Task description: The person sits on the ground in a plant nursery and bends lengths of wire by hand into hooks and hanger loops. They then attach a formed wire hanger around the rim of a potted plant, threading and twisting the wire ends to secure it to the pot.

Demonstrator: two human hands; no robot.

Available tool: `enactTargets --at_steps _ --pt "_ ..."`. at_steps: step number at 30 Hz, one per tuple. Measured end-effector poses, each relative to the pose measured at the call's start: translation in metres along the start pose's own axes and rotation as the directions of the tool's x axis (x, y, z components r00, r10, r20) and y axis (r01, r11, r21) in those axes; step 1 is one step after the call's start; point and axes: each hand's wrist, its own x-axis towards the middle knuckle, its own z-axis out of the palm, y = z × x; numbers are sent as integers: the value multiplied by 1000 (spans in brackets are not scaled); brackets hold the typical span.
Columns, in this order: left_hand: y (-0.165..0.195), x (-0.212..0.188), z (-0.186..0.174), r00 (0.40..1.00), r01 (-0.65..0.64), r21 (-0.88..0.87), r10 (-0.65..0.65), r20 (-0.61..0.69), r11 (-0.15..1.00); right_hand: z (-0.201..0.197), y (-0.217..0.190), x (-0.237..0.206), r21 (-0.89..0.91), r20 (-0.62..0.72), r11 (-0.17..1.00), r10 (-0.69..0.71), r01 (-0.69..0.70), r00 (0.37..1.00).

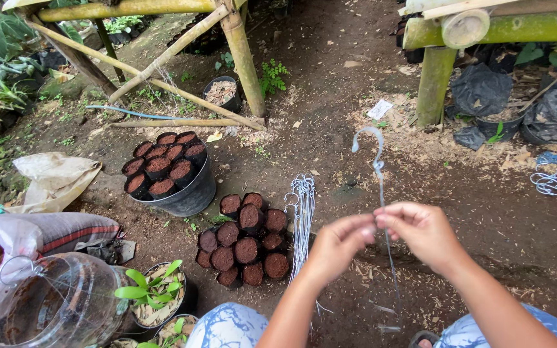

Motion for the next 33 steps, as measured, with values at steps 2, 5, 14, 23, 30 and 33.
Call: enactTargets --at_steps 2,5,14,23,30,33 --pt "7 7 -15 996 -55 -134 45 -81 990 15 4 -11 -103 14 995 13 -11 1000" --pt "11 10 -27 981 -138 -271 93 -170 953 36 7 -22 -277 29 960 36 -27 999" --pt "9 7 -46 952 -174 -320 76 -296 931 46 7 -23 -205 127 978 67 -40 990" --pt "15 5 -60 917 -214 -347 66 -392 913 40 7 -28 -156 266 984 131 -91 955" --pt "16 5 -68 871 -258 -339 66 -488 905 40 0 -32 -206 317 968 202 -140 927" --pt "16 6 -75 841 -312 -363 77 -536 878 36 -3 -34 -404 351 905 288 -133 891"
